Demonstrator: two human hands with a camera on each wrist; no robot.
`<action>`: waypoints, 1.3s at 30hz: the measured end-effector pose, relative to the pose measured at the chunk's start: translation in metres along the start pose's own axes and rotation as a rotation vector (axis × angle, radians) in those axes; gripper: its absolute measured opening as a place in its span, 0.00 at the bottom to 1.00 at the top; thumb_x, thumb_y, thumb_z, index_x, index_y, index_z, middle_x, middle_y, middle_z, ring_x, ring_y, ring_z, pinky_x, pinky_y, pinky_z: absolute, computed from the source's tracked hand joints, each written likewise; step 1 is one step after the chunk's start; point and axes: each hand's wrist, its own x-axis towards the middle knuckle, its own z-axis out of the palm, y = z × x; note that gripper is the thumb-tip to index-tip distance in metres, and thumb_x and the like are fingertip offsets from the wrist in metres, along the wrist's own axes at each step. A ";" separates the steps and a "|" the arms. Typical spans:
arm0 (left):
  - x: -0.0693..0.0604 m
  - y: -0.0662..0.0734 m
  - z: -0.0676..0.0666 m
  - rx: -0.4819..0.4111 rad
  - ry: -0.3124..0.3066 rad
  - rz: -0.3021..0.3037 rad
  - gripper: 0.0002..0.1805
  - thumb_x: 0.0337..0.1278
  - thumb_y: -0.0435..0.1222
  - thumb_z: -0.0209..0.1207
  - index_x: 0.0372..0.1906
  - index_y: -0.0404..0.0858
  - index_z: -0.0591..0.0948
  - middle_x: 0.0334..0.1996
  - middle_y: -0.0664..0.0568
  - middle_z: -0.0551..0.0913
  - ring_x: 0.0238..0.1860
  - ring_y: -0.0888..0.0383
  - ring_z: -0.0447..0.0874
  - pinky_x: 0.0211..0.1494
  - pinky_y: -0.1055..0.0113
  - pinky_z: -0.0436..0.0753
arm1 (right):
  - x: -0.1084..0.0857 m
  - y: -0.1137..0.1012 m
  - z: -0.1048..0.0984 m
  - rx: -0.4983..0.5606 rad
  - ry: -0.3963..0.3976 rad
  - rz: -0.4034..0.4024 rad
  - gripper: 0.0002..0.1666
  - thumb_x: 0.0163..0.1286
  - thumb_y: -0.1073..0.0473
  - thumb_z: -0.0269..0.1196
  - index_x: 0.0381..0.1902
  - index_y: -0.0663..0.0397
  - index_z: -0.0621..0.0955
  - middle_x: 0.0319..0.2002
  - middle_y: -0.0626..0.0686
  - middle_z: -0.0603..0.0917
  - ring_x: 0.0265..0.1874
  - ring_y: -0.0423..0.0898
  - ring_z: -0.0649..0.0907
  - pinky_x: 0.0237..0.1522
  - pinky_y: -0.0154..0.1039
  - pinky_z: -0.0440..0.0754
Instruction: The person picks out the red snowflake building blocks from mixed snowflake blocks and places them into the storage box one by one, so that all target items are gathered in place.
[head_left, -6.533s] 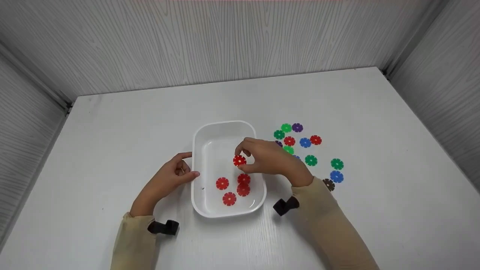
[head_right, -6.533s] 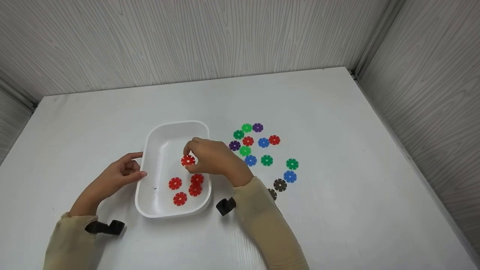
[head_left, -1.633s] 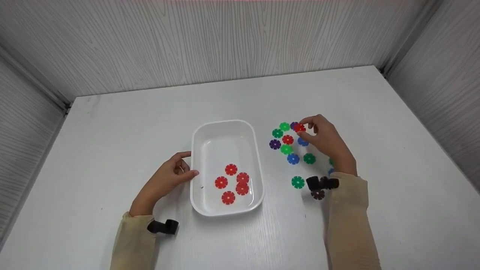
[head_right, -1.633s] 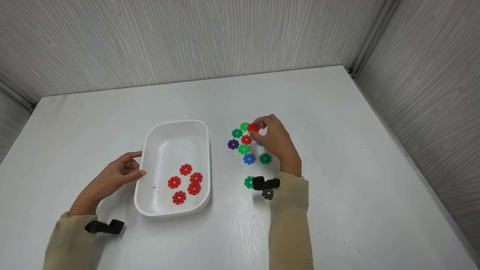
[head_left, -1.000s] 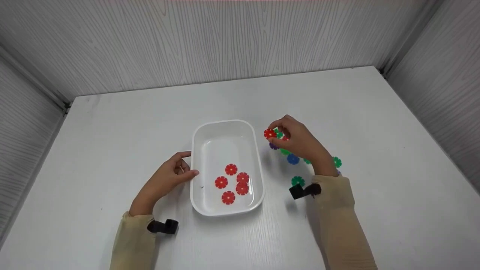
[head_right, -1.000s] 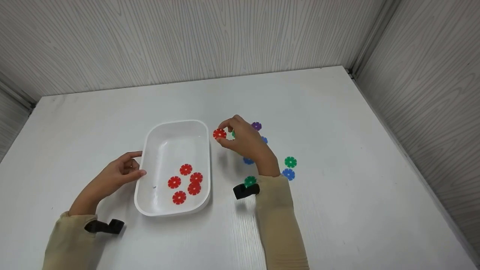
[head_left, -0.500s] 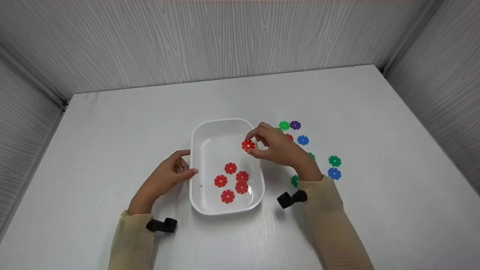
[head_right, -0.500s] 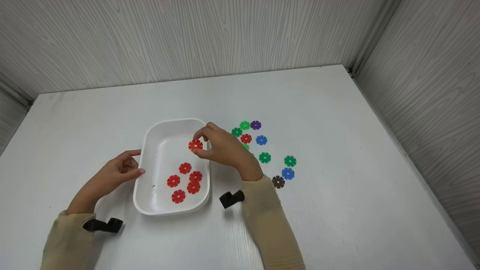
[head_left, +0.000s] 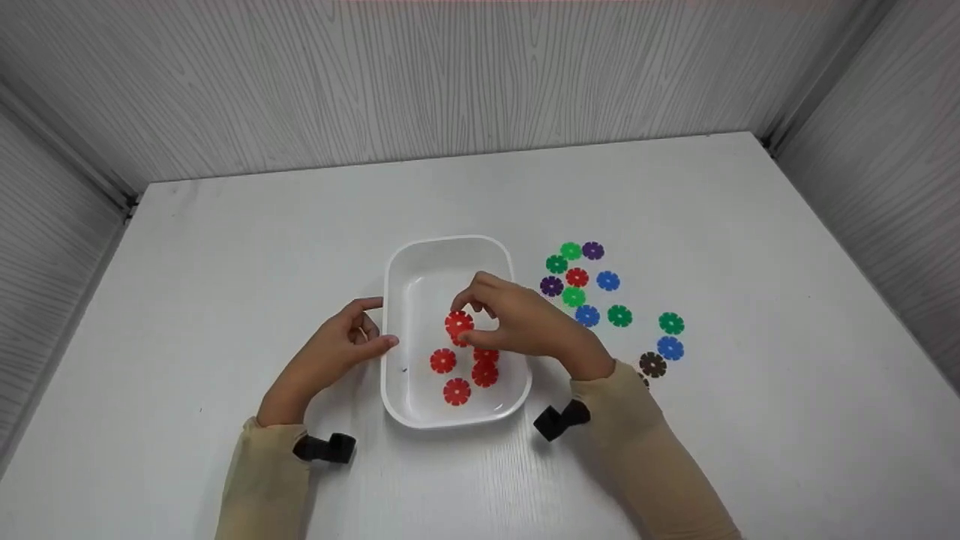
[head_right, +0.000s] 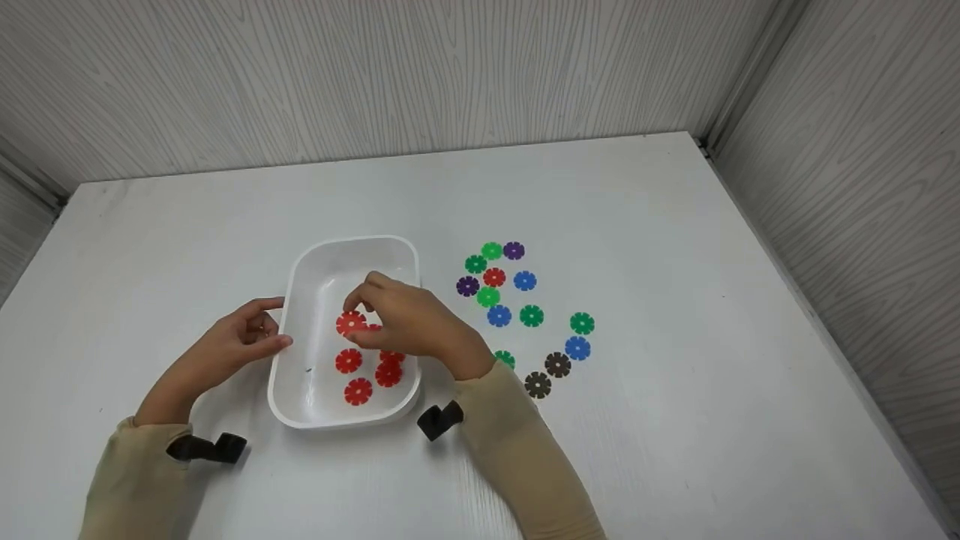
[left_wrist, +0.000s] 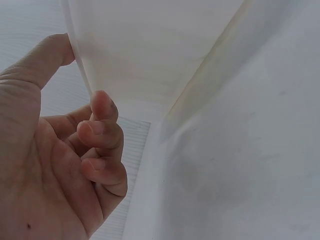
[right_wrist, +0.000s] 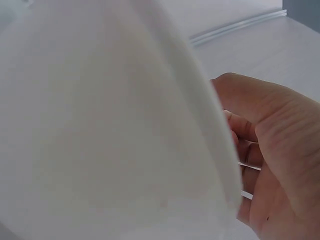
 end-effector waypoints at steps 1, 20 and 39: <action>0.000 0.000 0.000 0.000 -0.001 0.004 0.36 0.57 0.47 0.65 0.67 0.38 0.66 0.35 0.52 0.73 0.32 0.59 0.67 0.36 0.71 0.70 | 0.000 -0.002 0.002 -0.007 -0.009 -0.001 0.20 0.61 0.54 0.68 0.51 0.49 0.79 0.48 0.54 0.77 0.46 0.52 0.79 0.45 0.41 0.83; 0.000 0.002 -0.002 0.024 -0.003 0.024 0.35 0.58 0.45 0.63 0.68 0.38 0.66 0.34 0.52 0.73 0.29 0.60 0.67 0.34 0.71 0.70 | 0.006 -0.027 0.031 -0.243 -0.028 -0.161 0.21 0.63 0.50 0.66 0.53 0.47 0.80 0.46 0.50 0.79 0.42 0.43 0.78 0.44 0.34 0.79; 0.001 0.001 0.000 0.030 -0.003 0.030 0.37 0.57 0.47 0.64 0.68 0.37 0.66 0.34 0.53 0.73 0.29 0.60 0.68 0.35 0.71 0.70 | 0.010 -0.026 0.049 -0.266 -0.149 -0.174 0.22 0.66 0.49 0.64 0.56 0.48 0.80 0.47 0.49 0.78 0.39 0.41 0.75 0.39 0.31 0.75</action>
